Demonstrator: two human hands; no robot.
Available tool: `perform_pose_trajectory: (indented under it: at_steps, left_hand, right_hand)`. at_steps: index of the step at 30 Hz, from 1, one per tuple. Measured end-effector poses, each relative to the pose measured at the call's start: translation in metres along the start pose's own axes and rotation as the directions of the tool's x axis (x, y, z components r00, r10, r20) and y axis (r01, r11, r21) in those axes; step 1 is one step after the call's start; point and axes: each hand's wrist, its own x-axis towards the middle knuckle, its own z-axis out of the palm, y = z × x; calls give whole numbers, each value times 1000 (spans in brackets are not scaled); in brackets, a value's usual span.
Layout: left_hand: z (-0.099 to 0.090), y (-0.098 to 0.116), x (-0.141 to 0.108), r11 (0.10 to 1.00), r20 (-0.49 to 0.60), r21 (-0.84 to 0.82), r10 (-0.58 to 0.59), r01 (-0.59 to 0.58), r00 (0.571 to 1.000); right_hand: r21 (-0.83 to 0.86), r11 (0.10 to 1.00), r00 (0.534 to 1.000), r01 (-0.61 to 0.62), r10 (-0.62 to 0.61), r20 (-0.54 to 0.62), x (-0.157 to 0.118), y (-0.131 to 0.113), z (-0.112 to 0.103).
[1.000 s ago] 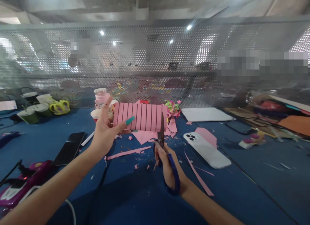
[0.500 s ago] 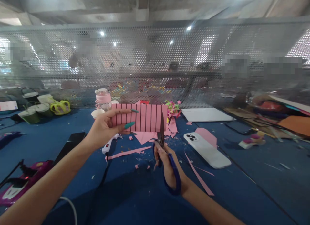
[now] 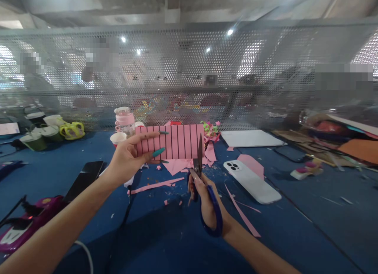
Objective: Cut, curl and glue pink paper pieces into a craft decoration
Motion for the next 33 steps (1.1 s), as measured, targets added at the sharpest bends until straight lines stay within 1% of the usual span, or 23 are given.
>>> perform_pose_trajectory:
  at_steps: [4, 7, 13, 19, 22, 27, 33]
  left_hand:
    - [0, 0, 0, 1000, 14, -16, 1, -1, 1000]
    - [0, 0, -1, 1000, 3, -8, 1, -1, 1000]
    - [1, 0, -2, 999, -14, 31, -20, 20, 1000]
    - [2, 0, -1, 1000, -27, -6, -23, 23, 999]
    - [1, -2, 0, 999, -35, 8, -44, 44, 998]
    - [1, -4, 1, 998, -24, 23, -51, 51, 998]
    - [2, -4, -3, 997, -59, 10, -79, 79, 995]
  right_hand:
    - [-41, 999, 999, 36, -35, 11, -1, -1, -2]
    - [-68, 996, 998, 55, -54, 16, -1, -4, -3]
    - [-73, 997, 1000, 26, -26, 0, 0, -3, -2]
    - [-56, 998, 1000, 6, -6, 10, 1, -4, -2]
    - [-49, 999, 1000, -11, 11, 15, 2, -2, -2]
    - [-80, 997, 1000, 8, -9, -11, 3, 3, -2]
    - [-41, 999, 999, -34, 35, 16, 0, 3, 0]
